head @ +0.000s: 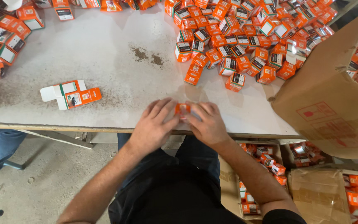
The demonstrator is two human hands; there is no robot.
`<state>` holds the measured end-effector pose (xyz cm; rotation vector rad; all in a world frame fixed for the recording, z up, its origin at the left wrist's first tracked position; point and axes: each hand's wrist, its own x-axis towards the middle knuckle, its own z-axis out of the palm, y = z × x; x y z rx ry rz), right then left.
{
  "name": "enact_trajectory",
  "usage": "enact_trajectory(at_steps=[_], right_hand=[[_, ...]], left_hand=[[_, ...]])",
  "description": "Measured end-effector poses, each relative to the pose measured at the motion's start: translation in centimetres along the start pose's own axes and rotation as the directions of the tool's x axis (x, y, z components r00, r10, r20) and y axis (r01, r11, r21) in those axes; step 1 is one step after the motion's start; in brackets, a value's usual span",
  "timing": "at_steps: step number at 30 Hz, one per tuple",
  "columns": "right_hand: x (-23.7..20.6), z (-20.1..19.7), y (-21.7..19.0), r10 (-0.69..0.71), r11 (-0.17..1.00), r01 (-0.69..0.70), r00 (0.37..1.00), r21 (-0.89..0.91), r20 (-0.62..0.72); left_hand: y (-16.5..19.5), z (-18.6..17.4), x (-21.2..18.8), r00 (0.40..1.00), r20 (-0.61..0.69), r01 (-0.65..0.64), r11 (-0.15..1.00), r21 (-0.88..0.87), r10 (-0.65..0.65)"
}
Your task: The person sits at a table covered with small orange product boxes, picks a plastic-wrapped item and a flat carton, folds the carton closed around the item, and tosses the finished box onto a pile on the table. They repeat this packing cycle continuously, occasionally reaching into the pile to grab materials.
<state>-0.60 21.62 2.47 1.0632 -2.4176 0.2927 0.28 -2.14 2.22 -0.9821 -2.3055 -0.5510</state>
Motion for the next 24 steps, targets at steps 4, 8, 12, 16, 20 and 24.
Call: enact_trajectory(at_steps=[4, 8, 12, 16, 20, 24], right_hand=[[3.1, -0.9, 5.2, 0.217, 0.905, -0.273, 0.956, -0.326, -0.199], [3.1, -0.9, 6.0, 0.226, 0.974, -0.224, 0.964, 0.025, -0.141], [0.2, -0.4, 1.8, 0.226, 0.967, -0.214, 0.971, 0.137, -0.077], [-1.2, 0.2, -0.3, 0.327, 0.943, -0.314, 0.936, 0.107, -0.132], [-1.0, 1.0, -0.3, 0.325, 0.946, -0.318, 0.929, 0.066, -0.179], [-0.9, 1.2, 0.1, 0.311, 0.950, -0.302, 0.940, 0.082, -0.140]], left_hand=[[-11.6, -0.7, 3.8, 0.995, -0.059, 0.084, 0.984, 0.155, -0.076], [-27.7, -2.3, 7.1, 0.852, -0.324, 0.469, 0.874, 0.127, -0.410], [-35.1, -2.9, 6.7, 0.739, -0.451, 0.589, 0.805, 0.074, -0.500], [-37.0, -1.6, 7.0, 0.765, -0.224, 0.639, 0.753, 0.157, -0.604], [-35.4, 1.1, 8.8, 0.853, 0.106, 0.469, 0.839, 0.276, -0.511], [-35.0, 4.3, 12.1, 0.917, 0.057, 0.377, 0.904, 0.199, -0.395]])
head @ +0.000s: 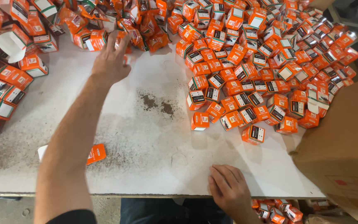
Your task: The person sits at a table covered with small orange product boxes, picks a plastic-wrapped item and a flat carton, folds the carton closed around the item, and tosses the finished box onto a pile on the table. They repeat this packing cycle continuously, occasionally reaching into the pile to grab materials.
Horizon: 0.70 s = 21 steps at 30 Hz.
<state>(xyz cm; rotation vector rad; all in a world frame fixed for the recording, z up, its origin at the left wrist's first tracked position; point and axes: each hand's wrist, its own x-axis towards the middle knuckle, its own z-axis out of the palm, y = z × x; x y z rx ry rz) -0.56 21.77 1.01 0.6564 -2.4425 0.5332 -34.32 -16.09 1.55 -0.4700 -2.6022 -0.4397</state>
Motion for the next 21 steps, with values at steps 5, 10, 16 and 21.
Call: enact_trajectory(at_steps=[5, 10, 16, 21], right_hand=[[0.2, -0.5, 0.4, 0.039, 0.996, -0.043, 0.998, 0.083, 0.045], [0.2, -0.6, 0.3, 0.033, 0.993, -0.037, 0.999, 0.116, 0.037], [3.9, 0.3, -0.3, -0.095, 0.962, 0.033, 0.971, 0.269, 0.220], [10.2, 4.7, -1.1, -0.188, 0.981, 0.151, 0.903, 0.125, 0.387]], left_hand=[[0.2, 2.0, 4.8, 0.920, 0.216, 0.329, 0.944, 0.025, -0.326], [3.9, -0.8, -0.6, 0.892, 0.417, 0.176, 0.984, 0.031, -0.173], [15.7, -6.6, -15.5, 0.885, 0.172, -0.361, 0.870, -0.335, 0.433], [17.8, -9.2, -18.8, 0.944, 0.248, -0.097, 0.903, -0.418, 0.216]])
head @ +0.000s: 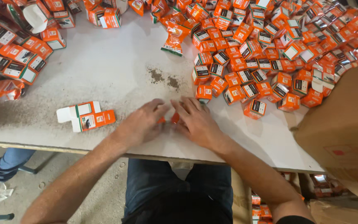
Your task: The person sits at a table covered with small orange product boxes, picks a plastic-wrapped item and a flat carton, folds the carton closed around the item, and tosses the finished box onto a pile on the table. They repeat this packing cycle continuously, occasionally reaching into the pile to grab materials.
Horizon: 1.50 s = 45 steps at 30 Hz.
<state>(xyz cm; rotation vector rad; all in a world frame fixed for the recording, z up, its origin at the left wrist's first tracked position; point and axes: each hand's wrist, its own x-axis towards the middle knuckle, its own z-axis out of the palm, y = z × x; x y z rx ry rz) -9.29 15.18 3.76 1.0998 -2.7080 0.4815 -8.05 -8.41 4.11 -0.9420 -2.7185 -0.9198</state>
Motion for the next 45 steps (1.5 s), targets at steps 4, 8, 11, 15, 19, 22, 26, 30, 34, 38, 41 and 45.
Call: enact_trajectory(at_steps=[4, 8, 11, 15, 19, 22, 26, 30, 34, 38, 41, 45], right_hand=[[-0.7, 2.1, -0.7, 0.159, 0.981, -0.160, 0.987, -0.113, -0.013], [-4.9, 3.2, -1.3, 0.083, 0.996, -0.086, 0.949, 0.004, -0.305], [-7.4, 3.1, -1.3, 0.153, 0.971, -0.063, 0.905, 0.231, -0.396], [-9.6, 3.1, -1.3, 0.326, 0.873, -0.122, 0.866, 0.472, -0.380], [-10.5, 3.3, -1.9, 0.511, 0.712, -0.236, 0.820, 0.661, -0.259], [-10.6, 2.6, -2.9, 0.445, 0.753, -0.161, 0.839, 0.639, -0.312], [-10.0, 0.8, -4.6, 0.178, 0.934, -0.012, 0.882, 0.358, -0.436], [-8.5, -0.6, -5.2, 0.380, 0.872, -0.189, 0.843, 0.451, -0.380], [-8.8, -1.3, -5.0, 0.470, 0.785, -0.295, 0.856, 0.545, -0.215], [-8.9, -1.0, -4.1, 0.406, 0.831, -0.257, 0.887, 0.494, -0.221], [-8.6, -0.2, -3.5, 0.390, 0.853, -0.239, 0.883, 0.464, -0.262], [-8.0, 0.9, -3.6, 0.378, 0.871, -0.227, 0.875, 0.435, -0.301]], left_hand=[[0.6, -0.1, -3.1, 0.953, -0.288, 0.129, 0.985, 0.119, -0.090], [4.2, 2.5, -6.7, 0.820, -0.572, 0.082, 0.994, 0.077, -0.023], [6.4, 4.5, -6.7, 0.785, -0.616, 0.062, 0.997, -0.036, -0.071], [7.1, 5.7, -5.5, 0.848, -0.375, 0.273, 0.915, -0.297, -0.375], [7.3, 6.7, -4.5, 0.848, -0.530, 0.040, 0.999, 0.034, -0.015], [7.7, 7.3, -3.5, 0.861, -0.507, 0.037, 0.988, 0.152, 0.046], [8.6, 7.3, -3.3, 0.914, -0.406, 0.058, 0.988, 0.143, 0.005], [9.1, 6.9, -4.5, 0.897, -0.441, -0.050, 0.993, -0.103, -0.001], [8.9, 7.0, -5.0, 0.873, -0.412, 0.161, 0.951, -0.264, -0.262], [8.2, 7.3, -4.9, 0.855, -0.346, 0.235, 0.882, -0.408, -0.388], [7.6, 7.2, -5.0, 0.851, -0.511, -0.012, 0.970, -0.241, -0.116], [7.1, 7.8, -5.0, 0.843, -0.508, -0.228, 0.972, -0.047, 0.174]])
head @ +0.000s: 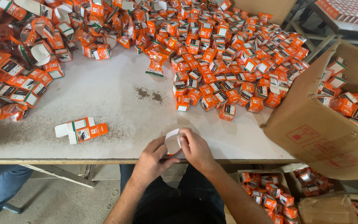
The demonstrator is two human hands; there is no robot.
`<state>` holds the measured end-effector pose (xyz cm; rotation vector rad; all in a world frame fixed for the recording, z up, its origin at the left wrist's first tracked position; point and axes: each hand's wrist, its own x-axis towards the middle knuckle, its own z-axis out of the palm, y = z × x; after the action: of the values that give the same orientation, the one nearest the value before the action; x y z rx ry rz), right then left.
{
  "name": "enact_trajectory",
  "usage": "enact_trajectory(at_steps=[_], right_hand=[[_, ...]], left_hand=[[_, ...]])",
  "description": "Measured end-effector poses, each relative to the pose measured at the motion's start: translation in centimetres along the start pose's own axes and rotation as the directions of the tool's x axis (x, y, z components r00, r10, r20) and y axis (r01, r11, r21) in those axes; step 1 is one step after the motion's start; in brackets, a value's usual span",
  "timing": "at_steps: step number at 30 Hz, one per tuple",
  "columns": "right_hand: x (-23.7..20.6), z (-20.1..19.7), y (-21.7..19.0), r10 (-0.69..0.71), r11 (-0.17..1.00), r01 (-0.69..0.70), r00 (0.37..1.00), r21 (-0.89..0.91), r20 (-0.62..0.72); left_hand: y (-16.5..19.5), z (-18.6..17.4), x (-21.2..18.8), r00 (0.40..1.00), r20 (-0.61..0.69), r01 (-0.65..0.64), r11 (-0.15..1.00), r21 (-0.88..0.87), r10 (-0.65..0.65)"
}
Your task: The person sits at a table covered with small orange product boxes, picks a plastic-wrapped item and a flat carton, folds the carton closed around the item, and tosses the finished box onto a pile on the table. They repeat this packing cycle continuously, occasionally reaching into the pile to grab materials.
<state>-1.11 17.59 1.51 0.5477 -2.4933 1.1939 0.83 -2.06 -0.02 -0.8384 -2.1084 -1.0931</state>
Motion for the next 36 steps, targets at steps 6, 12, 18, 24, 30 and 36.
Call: enact_trajectory(at_steps=[6, 12, 18, 24, 30, 36], right_hand=[[-1.7, -2.7, 0.3, -0.399, 0.834, 0.361, 0.917, -0.416, -0.005], [-3.5, -4.6, 0.7, 0.205, 0.978, -0.204, 0.978, -0.031, 0.022], [-2.2, -5.0, -2.2, -0.440, 0.785, 0.456, 0.887, -0.419, 0.141], [1.2, -3.9, -3.0, -0.492, 0.821, 0.545, 0.826, -0.170, 0.274], [1.2, -3.0, -2.1, -0.285, 0.944, 0.315, 0.928, -0.095, 0.241], [-0.9, -1.6, -3.1, -0.522, 0.740, 0.407, 0.850, -0.535, -0.075]], left_hand=[[-0.6, 1.0, -0.4, 0.884, 0.153, 0.458, 0.884, -0.089, -0.442], [0.6, 0.5, 0.3, 0.904, 0.160, 0.417, 0.900, -0.128, -0.396], [0.8, 0.3, 0.8, 0.880, 0.203, 0.447, 0.893, -0.049, -0.429], [0.1, 1.1, 0.5, 0.958, 0.064, 0.274, 0.959, 0.071, -0.279], [0.5, 1.1, 0.3, 0.968, 0.060, 0.239, 0.969, 0.061, -0.243], [0.4, 0.9, 0.5, 0.976, 0.085, 0.190, 0.977, 0.098, -0.199]])
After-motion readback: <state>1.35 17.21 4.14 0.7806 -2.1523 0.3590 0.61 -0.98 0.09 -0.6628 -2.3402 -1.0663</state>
